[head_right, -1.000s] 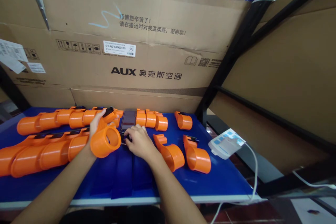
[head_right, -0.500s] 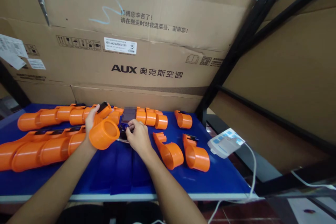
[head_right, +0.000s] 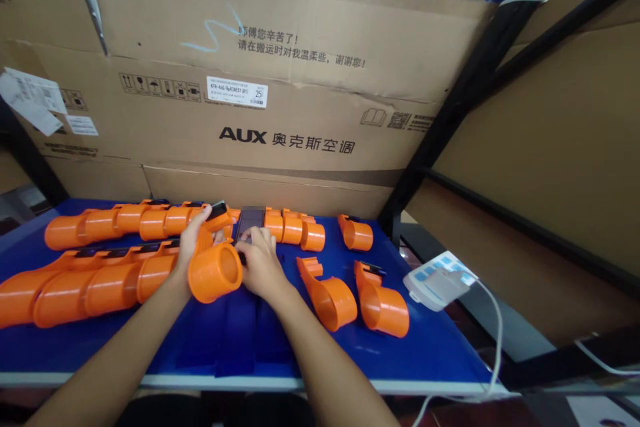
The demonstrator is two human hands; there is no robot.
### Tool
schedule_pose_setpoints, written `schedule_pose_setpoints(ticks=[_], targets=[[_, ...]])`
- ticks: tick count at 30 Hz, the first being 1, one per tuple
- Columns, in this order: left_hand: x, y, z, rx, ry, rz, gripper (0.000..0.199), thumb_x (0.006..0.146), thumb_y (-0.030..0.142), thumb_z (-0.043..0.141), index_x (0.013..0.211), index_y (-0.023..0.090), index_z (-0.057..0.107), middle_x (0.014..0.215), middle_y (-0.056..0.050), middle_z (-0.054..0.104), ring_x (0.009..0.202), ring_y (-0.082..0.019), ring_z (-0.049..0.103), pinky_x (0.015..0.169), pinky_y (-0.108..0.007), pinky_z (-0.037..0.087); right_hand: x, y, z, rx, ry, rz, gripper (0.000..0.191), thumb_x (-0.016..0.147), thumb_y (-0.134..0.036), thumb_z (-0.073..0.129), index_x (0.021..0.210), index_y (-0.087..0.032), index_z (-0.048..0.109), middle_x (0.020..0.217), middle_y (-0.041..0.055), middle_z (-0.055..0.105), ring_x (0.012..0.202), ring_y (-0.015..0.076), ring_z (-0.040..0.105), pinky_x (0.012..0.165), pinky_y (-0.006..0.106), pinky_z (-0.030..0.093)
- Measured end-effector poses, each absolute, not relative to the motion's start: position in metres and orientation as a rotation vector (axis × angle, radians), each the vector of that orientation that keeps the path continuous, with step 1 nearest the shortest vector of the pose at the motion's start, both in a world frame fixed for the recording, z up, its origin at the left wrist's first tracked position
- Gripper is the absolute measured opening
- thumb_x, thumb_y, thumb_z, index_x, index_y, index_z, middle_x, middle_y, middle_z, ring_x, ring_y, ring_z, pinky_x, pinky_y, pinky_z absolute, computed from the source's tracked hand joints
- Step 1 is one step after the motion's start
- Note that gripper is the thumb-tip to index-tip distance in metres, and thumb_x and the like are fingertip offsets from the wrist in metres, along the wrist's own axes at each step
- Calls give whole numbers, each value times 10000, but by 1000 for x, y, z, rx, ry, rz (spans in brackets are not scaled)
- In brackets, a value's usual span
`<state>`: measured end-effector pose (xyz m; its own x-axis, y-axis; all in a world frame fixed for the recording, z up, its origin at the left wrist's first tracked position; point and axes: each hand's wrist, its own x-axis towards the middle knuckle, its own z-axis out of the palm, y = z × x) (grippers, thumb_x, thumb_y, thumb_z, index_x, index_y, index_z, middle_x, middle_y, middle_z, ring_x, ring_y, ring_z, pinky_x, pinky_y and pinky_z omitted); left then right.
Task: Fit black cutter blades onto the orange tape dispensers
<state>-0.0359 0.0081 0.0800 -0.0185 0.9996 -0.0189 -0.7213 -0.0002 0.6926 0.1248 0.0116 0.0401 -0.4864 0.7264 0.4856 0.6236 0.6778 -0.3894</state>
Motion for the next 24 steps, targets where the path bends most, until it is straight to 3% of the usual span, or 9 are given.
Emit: schedule_pose_setpoints(ticks=[8,14,19,24], targets=[[-34,11,73,639,698,1483,367,779,483,795,830,144,665,478,24,580,360,-102,508,409,-210,358,128,16,39,-1131,-2161,109,78,936,-304,691,934,-229,714,1186,103,586,1122,307,474,918,449,392],[-26,13,66,824,790,1569,374,727,449,858,885,158,683,676,12,671,373,-60,474,369,-192,327,142,9,62,-1039,-1839,125,146,1009,-294,558,1000,-243,693,1060,75,679,1065,277,559,972,445,431],[-15,5,62,1012,797,1460,349,753,459,849,894,164,727,685,22,630,355,-50,443,335,-200,284,151,0,75,-960,-1763,152,210,977,-316,601,1168,-264,671,1098,73,711,1090,290,595,973,458,458],[-13,3,60,1067,770,1411,322,782,453,827,894,164,738,718,5,653,352,-46,450,325,-201,263,151,-2,75,-905,-1833,184,238,946,-299,644,1175,-281,705,1138,73,705,1112,287,597,1000,472,462]])
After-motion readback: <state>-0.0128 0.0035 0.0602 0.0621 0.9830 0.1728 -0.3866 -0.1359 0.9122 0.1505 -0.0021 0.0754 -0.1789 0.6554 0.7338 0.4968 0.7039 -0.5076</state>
